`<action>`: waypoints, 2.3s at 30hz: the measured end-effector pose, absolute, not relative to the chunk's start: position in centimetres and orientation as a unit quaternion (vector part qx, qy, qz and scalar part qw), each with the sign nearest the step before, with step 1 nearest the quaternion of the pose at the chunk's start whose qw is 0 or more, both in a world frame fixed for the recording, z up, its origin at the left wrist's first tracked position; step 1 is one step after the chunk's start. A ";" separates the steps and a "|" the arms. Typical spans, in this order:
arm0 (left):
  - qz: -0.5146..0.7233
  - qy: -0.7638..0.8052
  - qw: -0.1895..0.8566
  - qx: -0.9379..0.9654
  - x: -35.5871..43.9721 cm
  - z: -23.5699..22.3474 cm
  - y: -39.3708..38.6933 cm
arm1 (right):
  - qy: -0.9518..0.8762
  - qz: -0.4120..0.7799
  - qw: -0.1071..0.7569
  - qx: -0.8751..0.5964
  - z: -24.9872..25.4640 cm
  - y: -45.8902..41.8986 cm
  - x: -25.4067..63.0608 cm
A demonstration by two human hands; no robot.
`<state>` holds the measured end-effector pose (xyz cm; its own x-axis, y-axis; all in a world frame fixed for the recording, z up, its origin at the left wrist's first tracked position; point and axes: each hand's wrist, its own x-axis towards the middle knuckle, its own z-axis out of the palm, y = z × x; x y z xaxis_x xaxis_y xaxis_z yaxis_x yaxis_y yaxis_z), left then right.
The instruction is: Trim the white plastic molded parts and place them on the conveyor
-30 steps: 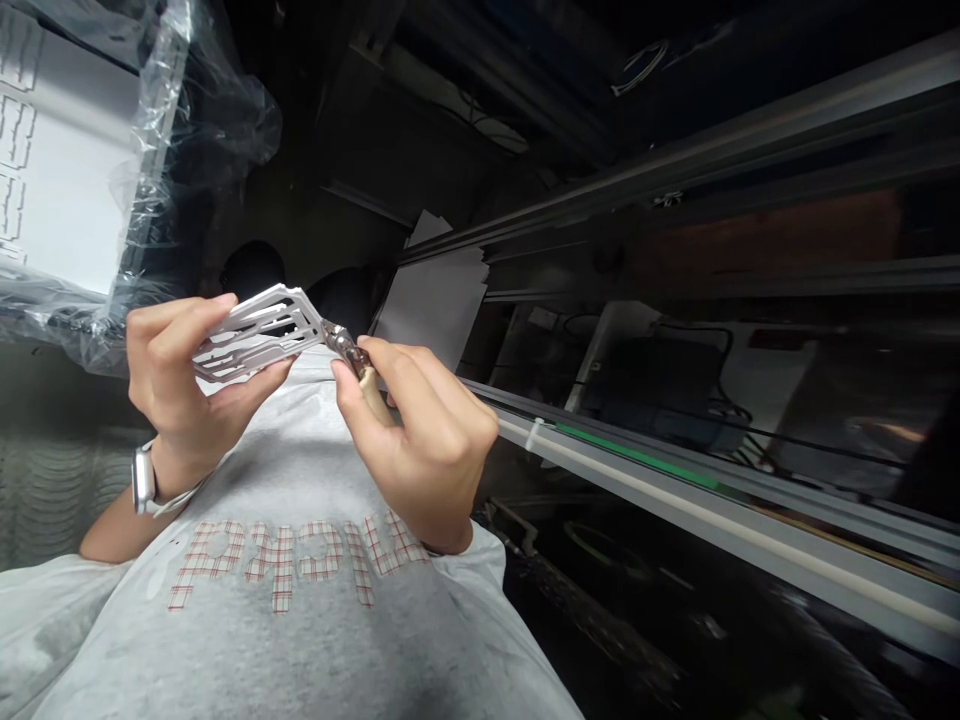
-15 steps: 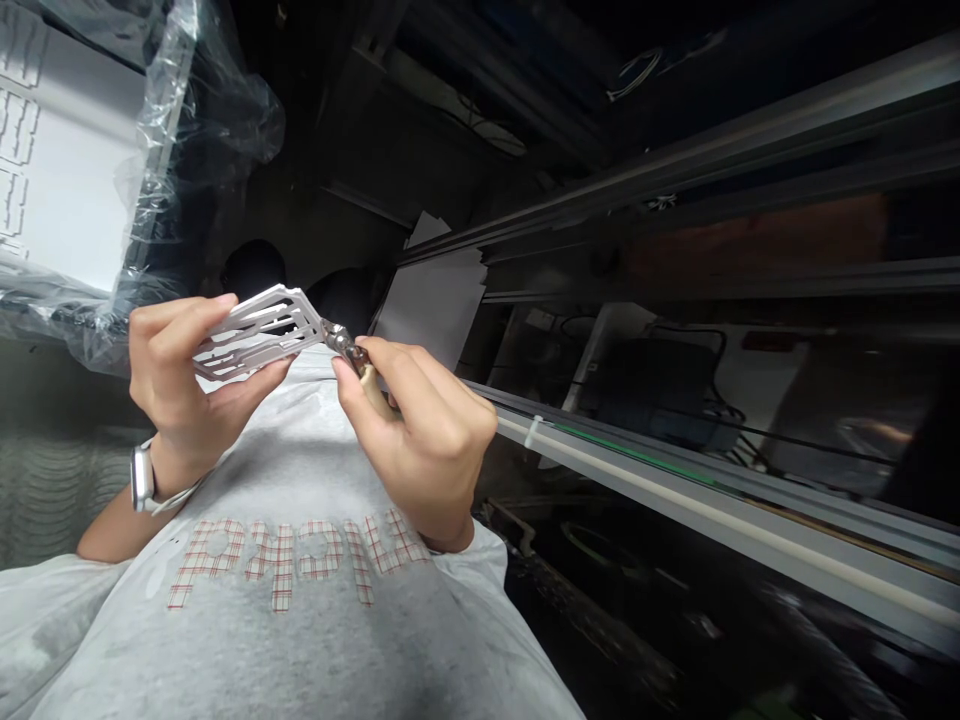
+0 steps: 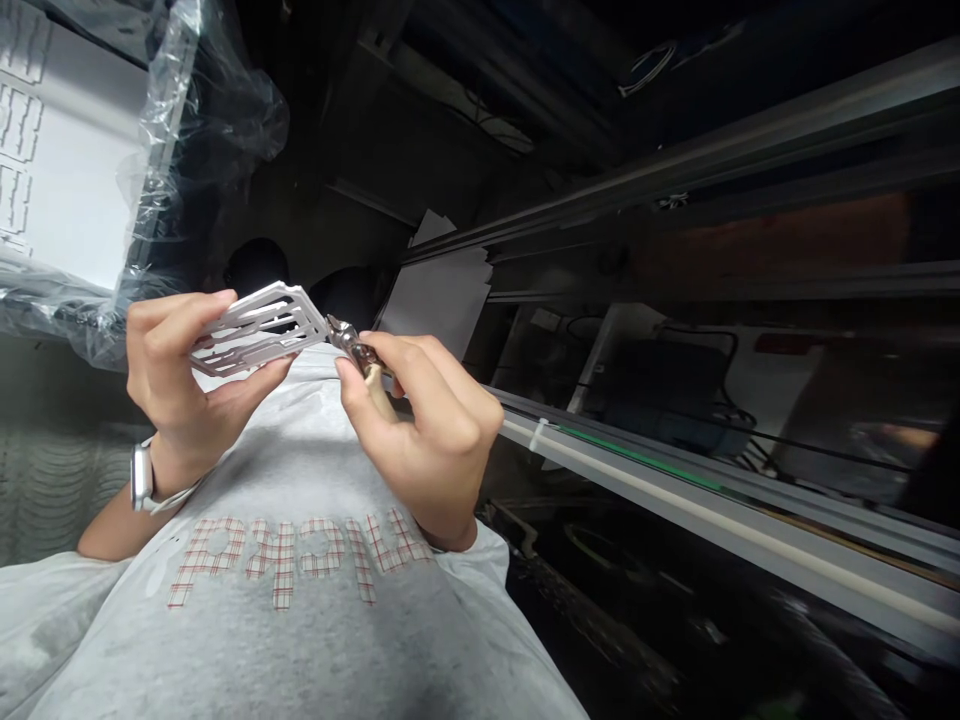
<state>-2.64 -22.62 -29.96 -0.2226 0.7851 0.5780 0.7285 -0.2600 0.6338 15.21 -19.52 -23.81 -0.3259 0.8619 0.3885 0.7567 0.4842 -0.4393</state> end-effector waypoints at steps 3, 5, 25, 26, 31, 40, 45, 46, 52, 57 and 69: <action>0.490 0.610 0.031 0.622 -2.5 -29.9 -22.6 | -0.812 0.090 0.280 -0.504 -23.7 -19.5 15.3; 0.490 0.614 0.028 0.618 -2.4 -30.0 -22.6 | -0.813 0.094 0.269 -0.508 -23.5 -19.6 15.3; 0.482 0.614 0.030 0.625 -2.3 -30.1 -22.6 | -0.821 0.091 0.268 -0.495 -23.5 -19.4 15.4; 0.484 0.612 0.032 0.624 -2.3 -30.1 -22.6 | -0.817 0.105 0.268 -0.500 -23.5 -19.3 15.5; 0.490 0.614 0.040 0.618 -2.3 -30.0 -22.6 | -0.785 0.152 0.282 -0.530 -23.4 -19.3 15.9; 0.484 0.616 0.041 0.620 -2.3 -30.0 -22.5 | -0.801 0.115 0.296 -0.508 -23.8 -19.4 15.6; 0.495 0.613 0.039 0.615 -2.3 -30.2 -22.5 | -0.805 0.115 0.281 -0.510 -23.3 -19.5 15.5; 0.499 0.611 0.039 0.613 -2.3 -30.2 -22.5 | -0.806 0.113 0.280 -0.509 -23.2 -19.5 15.5; 0.483 0.620 0.043 0.617 -2.4 -30.1 -22.5 | -0.817 0.083 0.288 -0.493 -23.6 -19.4 15.5; 0.492 0.610 0.036 0.619 -2.4 -30.1 -22.5 | -0.821 0.078 0.294 -0.483 -23.8 -19.2 15.5; 0.500 0.622 0.103 0.594 -2.5 -29.8 -22.6 | -0.740 0.262 0.332 -0.524 -23.8 -19.1 15.7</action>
<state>-2.52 -22.58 -29.77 -0.2729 0.8417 0.4658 0.6357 -0.2057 0.7440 15.68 -19.06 -23.81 -0.2318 0.9484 0.2166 0.6009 0.3147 -0.7348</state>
